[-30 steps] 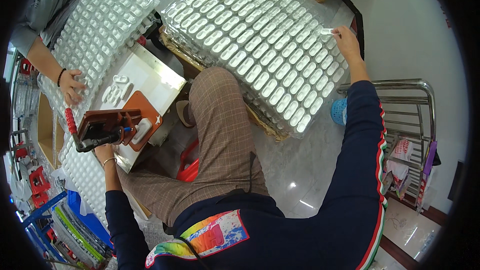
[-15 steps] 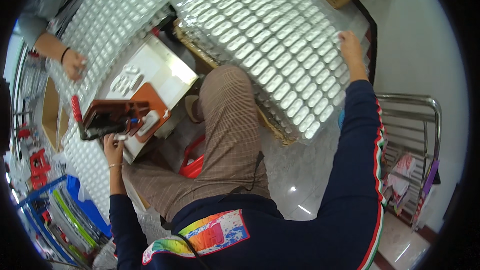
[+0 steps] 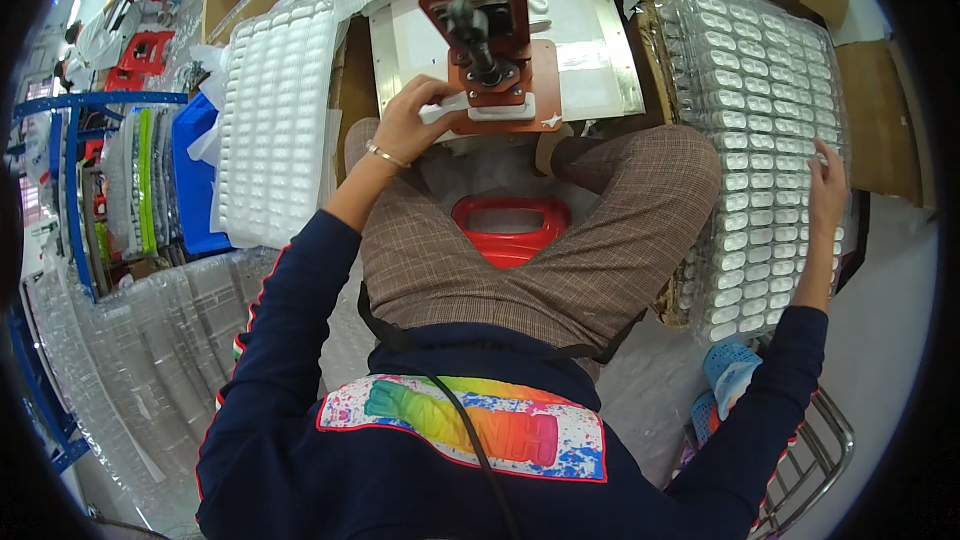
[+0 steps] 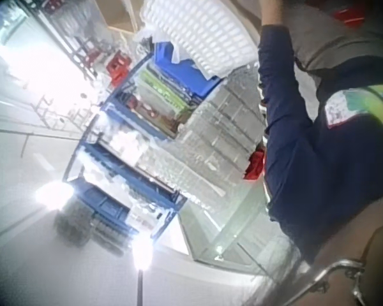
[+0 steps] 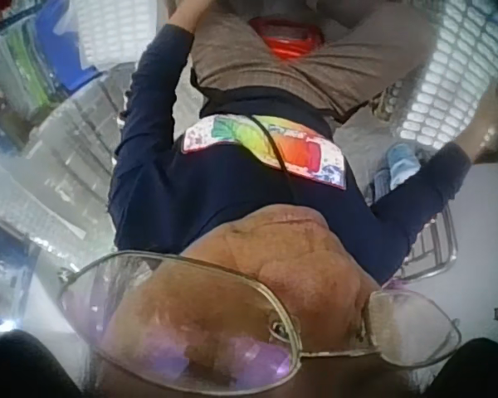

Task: Assemble small plastic components using a manual red press on a factory workstation.

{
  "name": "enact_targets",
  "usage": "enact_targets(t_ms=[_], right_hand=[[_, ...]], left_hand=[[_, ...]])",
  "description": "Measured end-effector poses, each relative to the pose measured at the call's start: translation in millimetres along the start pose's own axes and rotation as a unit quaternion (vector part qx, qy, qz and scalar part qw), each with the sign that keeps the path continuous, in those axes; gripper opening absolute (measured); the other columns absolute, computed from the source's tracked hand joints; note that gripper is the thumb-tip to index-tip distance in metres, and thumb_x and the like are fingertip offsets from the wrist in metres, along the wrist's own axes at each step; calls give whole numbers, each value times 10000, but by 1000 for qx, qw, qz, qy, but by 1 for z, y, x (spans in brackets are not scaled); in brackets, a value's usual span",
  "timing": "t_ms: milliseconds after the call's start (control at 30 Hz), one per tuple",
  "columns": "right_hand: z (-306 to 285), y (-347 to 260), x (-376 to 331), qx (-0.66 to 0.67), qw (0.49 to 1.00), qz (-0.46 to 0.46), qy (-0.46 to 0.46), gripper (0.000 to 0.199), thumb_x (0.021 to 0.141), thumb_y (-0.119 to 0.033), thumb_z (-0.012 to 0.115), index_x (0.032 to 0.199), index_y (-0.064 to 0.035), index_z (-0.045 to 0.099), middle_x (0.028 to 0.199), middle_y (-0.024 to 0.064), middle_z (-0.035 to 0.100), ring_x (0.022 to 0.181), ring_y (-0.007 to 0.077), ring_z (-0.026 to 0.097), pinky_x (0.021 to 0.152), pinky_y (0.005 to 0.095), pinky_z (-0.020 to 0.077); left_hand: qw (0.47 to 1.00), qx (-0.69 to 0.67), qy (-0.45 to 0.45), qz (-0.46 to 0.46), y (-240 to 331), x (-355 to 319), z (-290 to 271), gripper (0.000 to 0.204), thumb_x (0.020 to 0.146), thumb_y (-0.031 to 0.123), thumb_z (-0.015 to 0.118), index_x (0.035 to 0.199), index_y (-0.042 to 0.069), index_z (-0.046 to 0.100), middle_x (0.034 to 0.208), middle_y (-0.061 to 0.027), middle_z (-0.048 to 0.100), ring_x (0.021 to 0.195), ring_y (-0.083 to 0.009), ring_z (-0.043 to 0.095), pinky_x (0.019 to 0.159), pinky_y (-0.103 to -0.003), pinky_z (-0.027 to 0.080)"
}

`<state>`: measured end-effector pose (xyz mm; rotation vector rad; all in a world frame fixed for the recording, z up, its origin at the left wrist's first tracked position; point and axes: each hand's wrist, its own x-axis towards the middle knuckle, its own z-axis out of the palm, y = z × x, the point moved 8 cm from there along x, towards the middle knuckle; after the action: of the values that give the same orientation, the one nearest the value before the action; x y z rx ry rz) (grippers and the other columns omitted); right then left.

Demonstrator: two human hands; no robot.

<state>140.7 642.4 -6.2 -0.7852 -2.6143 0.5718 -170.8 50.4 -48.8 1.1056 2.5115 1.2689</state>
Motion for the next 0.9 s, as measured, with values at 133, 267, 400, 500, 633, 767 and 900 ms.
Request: enact_targets(t_ms=[133, 267, 400, 500, 633, 767, 900], right_hand=[[52, -156, 32, 108, 987, -101, -60, 322, 923, -21, 586, 1242, -50, 618, 1209, 67, 629, 1050, 145, 613, 887, 261, 473], [104, -295, 45, 210, 961, -108, -143, 272, 948, -109, 586, 1203, -33, 641, 1131, 57, 652, 997, 138, 642, 874, 255, 492], [144, -413, 54, 423, 869, -86, -241, 326, 1018, -250, 509, 1239, -36, 619, 1204, 58, 638, 1051, 145, 620, 929, 284, 483], [149, -494, 48, 538, 781, -66, -309, 330, 1016, -244, 520, 1231, -10, 608, 1150, 81, 670, 898, 144, 642, 818, 293, 513], [122, -534, 41, 593, 767, -26, -245, 309, 1017, -242, 523, 1135, 21, 634, 731, 4, 594, 624, 83, 576, 600, 205, 480], [103, -533, -5, 468, 780, -285, -302, 235, 984, -178, 556, 1142, -37, 660, 844, 36, 649, 666, 128, 561, 635, 310, 476], [118, -535, -98, 220, 822, -513, -113, 214, 826, -132, 675, 1032, -109, 730, 679, -19, 526, 669, 161, 543, 716, 327, 506]], left_hand=[[994, 57, -16, 90, 13, 12, 28, 323, 725, 182, 774, 1012, 65, 684, 951, -109, 586, 916, -289, 588, 824, -384, 492], [990, 136, -12, 36, 6, 13, 42, 389, 695, 285, 794, 1011, 83, 691, 984, -88, 592, 928, -290, 563, 835, -395, 469], [994, 92, 47, 18, 3, 2, 41, 403, 681, 282, 810, 1021, 103, 692, 989, -67, 598, 918, -287, 557, 831, -393, 458], [996, 16, 81, -19, -10, -12, 41, 433, 662, 252, 832, 1048, 121, 684, 987, -56, 609, 915, -286, 555, 830, -396, 454], [992, -19, 115, -38, -21, -19, 41, 472, 637, 212, 852, 1065, 128, 671, 970, -52, 622, 912, -284, 555, 833, -389, 449], [992, -23, 123, -30, -25, -20, 39, 453, 634, 215, 856, 1036, 125, 667, 965, -53, 624, 910, -284, 557, 837, -384, 446], [991, -36, 130, -5, -20, -15, 37, 432, 629, 194, 852, 1010, 112, 667, 967, -54, 626, 917, -283, 562, 841, -381, 448]])
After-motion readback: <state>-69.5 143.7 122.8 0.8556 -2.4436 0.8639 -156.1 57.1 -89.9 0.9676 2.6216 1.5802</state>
